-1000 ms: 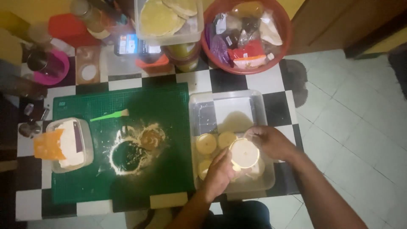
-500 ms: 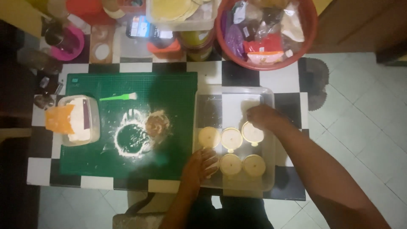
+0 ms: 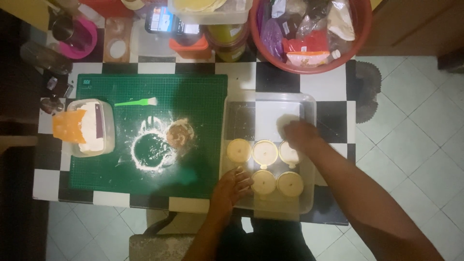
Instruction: Shaping dough balls using a round cutter and placing them into molds on a tray.
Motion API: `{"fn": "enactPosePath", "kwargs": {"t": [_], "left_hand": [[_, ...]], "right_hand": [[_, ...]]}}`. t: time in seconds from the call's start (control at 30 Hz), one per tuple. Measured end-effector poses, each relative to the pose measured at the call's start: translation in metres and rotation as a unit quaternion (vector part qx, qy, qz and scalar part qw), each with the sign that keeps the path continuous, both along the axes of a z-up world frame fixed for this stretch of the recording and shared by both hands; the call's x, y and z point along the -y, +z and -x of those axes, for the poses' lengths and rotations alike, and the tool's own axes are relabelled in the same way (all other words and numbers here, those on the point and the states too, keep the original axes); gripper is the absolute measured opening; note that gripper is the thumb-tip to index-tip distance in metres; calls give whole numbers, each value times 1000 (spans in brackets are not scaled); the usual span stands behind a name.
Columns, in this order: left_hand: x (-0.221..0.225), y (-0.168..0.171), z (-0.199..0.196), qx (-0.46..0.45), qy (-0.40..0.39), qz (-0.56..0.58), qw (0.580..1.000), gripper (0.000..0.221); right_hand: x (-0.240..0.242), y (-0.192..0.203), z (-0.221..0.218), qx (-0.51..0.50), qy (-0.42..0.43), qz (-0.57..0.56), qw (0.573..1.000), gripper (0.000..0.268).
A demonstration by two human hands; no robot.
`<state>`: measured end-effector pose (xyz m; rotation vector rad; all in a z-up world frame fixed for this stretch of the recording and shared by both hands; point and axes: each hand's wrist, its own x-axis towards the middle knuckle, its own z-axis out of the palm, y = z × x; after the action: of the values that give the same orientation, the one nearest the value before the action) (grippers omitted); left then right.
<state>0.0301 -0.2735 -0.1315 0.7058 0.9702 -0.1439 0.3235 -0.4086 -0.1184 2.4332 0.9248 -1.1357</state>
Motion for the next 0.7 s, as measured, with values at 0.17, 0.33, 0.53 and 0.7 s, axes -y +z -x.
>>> {"fn": "enactPosePath", "kwargs": {"t": [0.17, 0.33, 0.53, 0.7], "left_hand": [[2, 40, -13, 14, -28, -28, 999, 57], [5, 53, -24, -4, -2, -24, 1000, 54], [6, 65, -19, 50, 1, -32, 998, 54], [3, 60, -12, 65, -7, -37, 997, 54]], "right_hand": [[4, 11, 6, 1, -26, -27, 999, 13], [5, 30, 16, 1, 3, -84, 996, 11], [3, 52, 22, -35, -52, -82, 995, 14], [7, 33, 21, -29, -38, -76, 996, 19]]}}
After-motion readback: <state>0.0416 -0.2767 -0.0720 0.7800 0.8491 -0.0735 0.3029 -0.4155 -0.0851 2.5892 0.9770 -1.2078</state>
